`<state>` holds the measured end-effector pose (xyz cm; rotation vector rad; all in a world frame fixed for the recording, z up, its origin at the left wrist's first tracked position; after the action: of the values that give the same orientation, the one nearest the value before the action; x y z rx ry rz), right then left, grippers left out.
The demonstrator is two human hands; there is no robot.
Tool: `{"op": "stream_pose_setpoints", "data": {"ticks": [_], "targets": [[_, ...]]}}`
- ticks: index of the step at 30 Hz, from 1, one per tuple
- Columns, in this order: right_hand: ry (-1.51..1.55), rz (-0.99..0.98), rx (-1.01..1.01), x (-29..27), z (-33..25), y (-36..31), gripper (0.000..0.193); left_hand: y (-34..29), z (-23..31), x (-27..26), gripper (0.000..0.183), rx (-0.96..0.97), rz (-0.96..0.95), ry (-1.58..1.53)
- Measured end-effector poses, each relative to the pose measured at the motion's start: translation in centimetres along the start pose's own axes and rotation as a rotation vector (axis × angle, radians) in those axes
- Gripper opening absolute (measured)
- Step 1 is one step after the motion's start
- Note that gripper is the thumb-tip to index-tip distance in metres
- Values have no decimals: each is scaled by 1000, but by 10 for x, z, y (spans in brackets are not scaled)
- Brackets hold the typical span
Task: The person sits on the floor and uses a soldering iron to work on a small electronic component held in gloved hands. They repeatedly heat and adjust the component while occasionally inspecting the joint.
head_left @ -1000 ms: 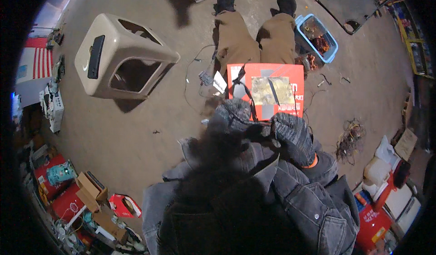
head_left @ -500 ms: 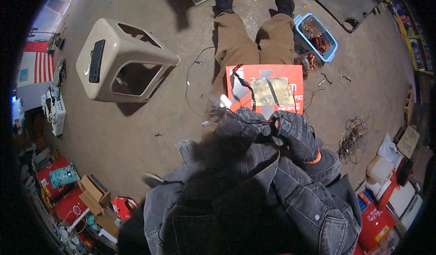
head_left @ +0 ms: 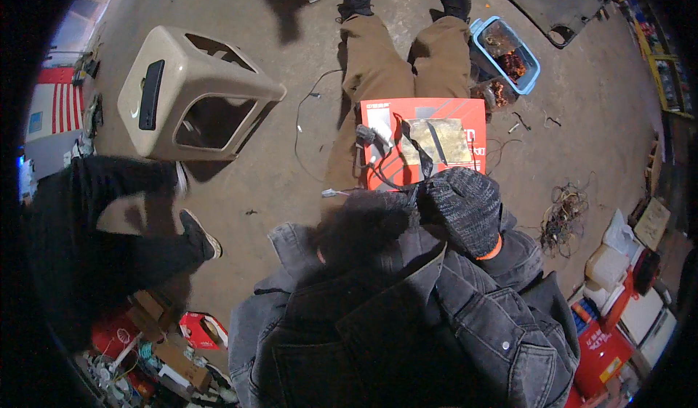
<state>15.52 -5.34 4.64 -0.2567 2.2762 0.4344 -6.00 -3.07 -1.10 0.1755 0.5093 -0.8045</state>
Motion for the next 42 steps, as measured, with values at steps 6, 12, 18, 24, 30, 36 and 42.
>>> {"op": "stream_pose_setpoints", "data": {"ticks": [6, 12, 18, 24, 30, 36, 42], "targets": [[-38, -105, -42, -4, -4, -6, 33, -1, 47, -52, 18, -292, -25, -619], [-121, 13, 62, -16, 8, -5, 40, -11, 62, -103, 23, -74, 37, -176], [92, -10, 80, -17, 9, -5, 32, -7, 51, -127, 18, -100, 236, 360], [146, -185, 66, -7, 5, -12, 13, 55, 30, -118, 12, 183, 590, 647], [143, -271, 44, -7, 8, -20, 35, 118, -3, -62, 18, 47, 167, 682], [685, -110, 487, -15, 6, -5, 20, 115, -21, -70, 54, -45, 91, 340], [910, 12, 615, -20, 12, 1, 17, 72, -9, -99, 56, -170, 430, -205]]}}
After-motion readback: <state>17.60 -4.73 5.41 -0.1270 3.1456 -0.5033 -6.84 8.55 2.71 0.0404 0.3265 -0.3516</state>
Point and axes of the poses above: each hand's wrist, its own y-axis towards the middle knuckle, its own x-axis out of the palm, z = x × y, the point moved 1 cm from there along y, towards the middle knuckle, and after that the axes turned 12 degrees about y, right-handed, at the moved point
